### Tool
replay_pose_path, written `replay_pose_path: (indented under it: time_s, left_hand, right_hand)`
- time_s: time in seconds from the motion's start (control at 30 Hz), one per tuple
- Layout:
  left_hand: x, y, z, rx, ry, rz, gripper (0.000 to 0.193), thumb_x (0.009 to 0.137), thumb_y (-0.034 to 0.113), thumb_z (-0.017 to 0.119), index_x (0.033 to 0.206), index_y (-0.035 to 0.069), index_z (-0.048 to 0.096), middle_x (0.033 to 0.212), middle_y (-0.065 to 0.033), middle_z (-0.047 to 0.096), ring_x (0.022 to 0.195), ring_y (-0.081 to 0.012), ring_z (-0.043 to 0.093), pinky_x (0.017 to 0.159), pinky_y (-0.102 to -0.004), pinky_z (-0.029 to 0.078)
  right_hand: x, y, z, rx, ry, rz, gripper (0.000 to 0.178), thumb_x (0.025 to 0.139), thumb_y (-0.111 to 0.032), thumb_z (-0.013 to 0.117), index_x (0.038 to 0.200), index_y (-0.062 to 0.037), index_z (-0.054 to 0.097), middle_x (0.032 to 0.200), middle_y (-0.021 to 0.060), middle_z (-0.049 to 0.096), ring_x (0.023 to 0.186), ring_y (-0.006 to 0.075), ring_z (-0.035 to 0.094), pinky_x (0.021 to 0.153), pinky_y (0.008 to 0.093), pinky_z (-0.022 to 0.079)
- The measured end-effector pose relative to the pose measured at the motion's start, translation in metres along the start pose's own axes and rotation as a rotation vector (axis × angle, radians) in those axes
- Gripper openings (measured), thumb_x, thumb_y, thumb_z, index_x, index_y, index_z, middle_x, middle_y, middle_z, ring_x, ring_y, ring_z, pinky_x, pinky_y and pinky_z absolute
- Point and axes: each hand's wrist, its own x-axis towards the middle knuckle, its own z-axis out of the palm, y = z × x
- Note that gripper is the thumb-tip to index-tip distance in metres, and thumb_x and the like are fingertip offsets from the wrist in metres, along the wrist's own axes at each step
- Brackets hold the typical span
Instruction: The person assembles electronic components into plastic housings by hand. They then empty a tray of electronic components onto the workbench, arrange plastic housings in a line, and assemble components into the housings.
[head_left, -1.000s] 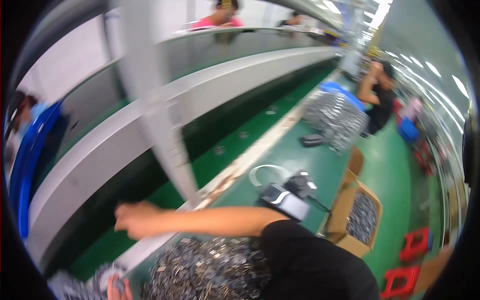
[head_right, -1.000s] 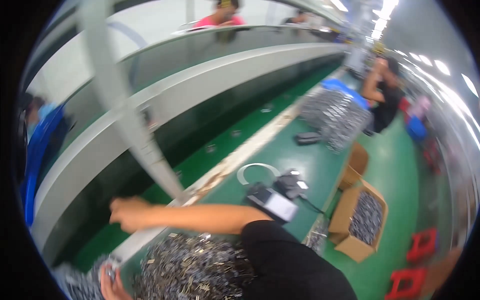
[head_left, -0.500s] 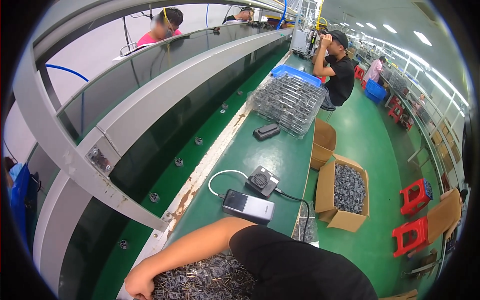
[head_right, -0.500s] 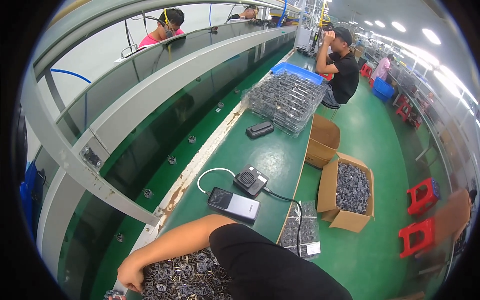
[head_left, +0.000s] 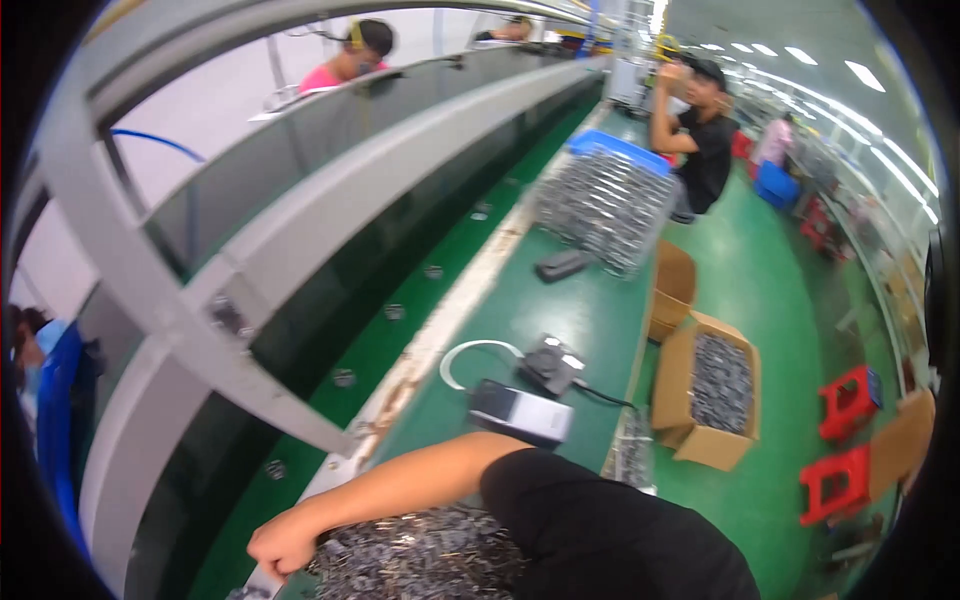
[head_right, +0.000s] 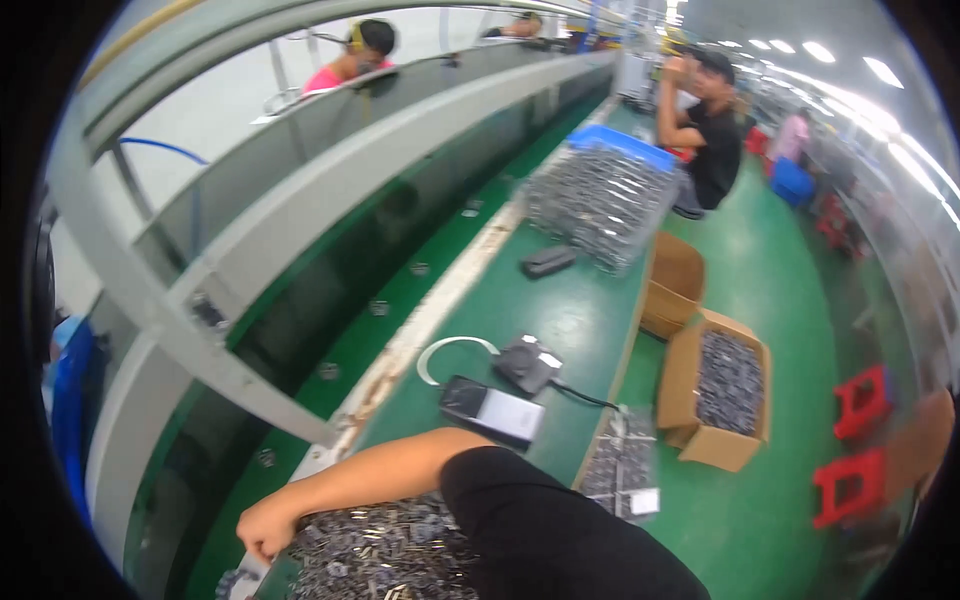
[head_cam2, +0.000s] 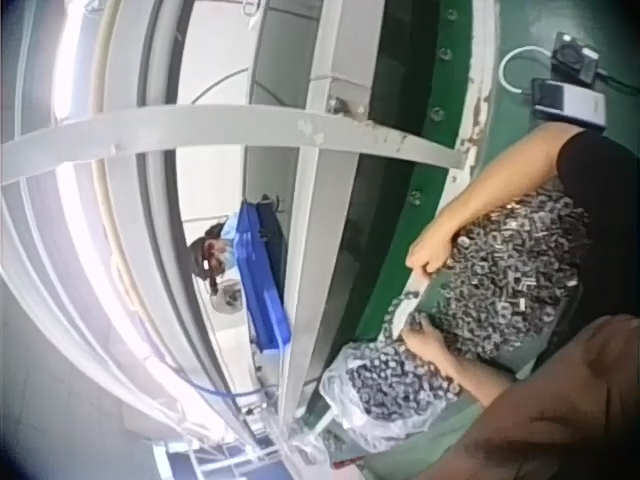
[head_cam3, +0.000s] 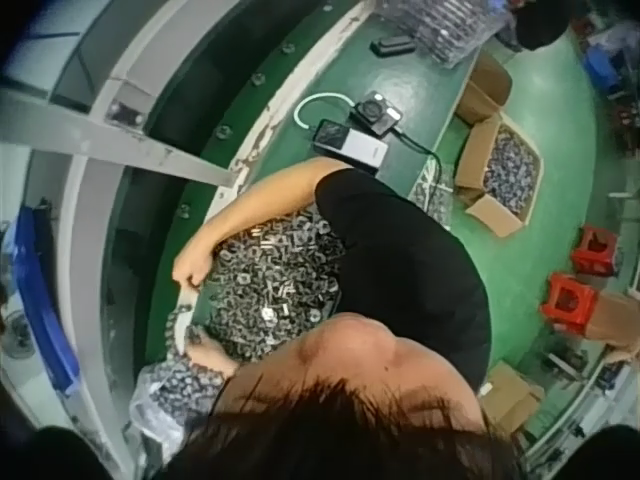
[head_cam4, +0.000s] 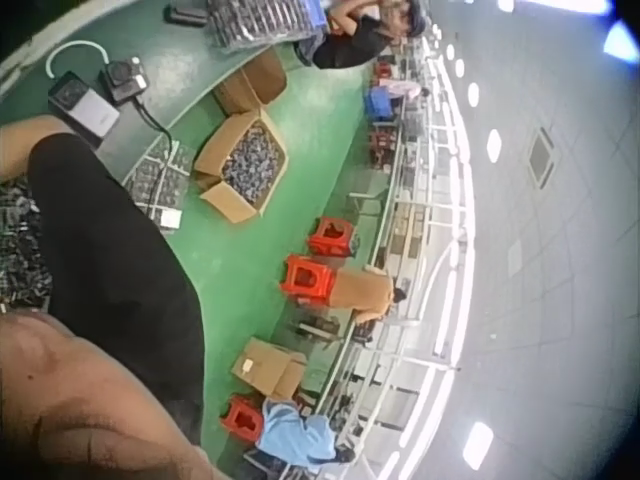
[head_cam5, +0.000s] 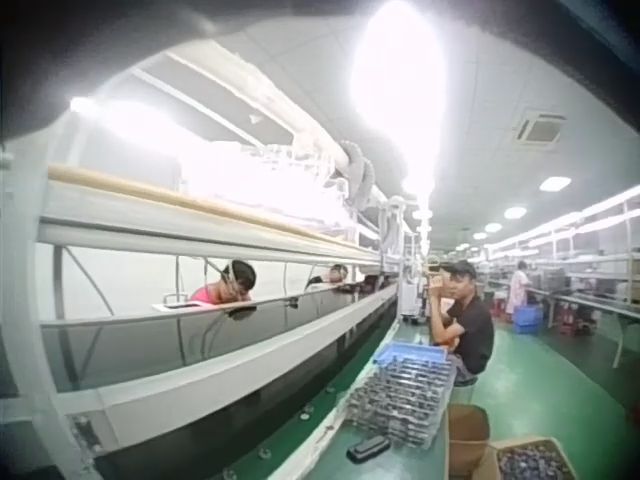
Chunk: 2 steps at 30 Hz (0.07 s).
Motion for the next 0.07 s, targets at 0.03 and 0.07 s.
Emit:
replay_pose_path:
  time_s: [0.03,0.07]
  left_hand:
    - [0.002,-0.012,0.002,-0.048,-0.024,-0.054,0.039,0.087,0.024,0.070,0.118,0.001,0.063,0.118,-0.0224,0.063,0.100,-0.0378,0.063,0.087,-0.0420,0.051]
    - [-0.002,-0.021,-0.012,-0.054,0.055,-0.112,0.039,0.087,0.024,0.070,0.118,0.001,0.063,0.118,-0.0224,0.063,0.100,-0.0378,0.063,0.087,-0.0420,0.051]
  right_hand:
    - [0.004,-0.003,-0.003,-0.034,-0.060,0.005,0.021,0.068,-0.009,0.058,0.080,-0.0081,0.075,0.075,0.0174,0.068,0.070,0.0335,0.064,0.061,0.0467,0.049]
    - [-0.001,-0.001,-0.007,-0.131,-0.117,0.009,0.021,0.070,-0.010,0.059,0.083,-0.0088,0.075,0.083,0.0211,0.068,0.074,0.0352,0.065,0.064,0.0463,0.050]
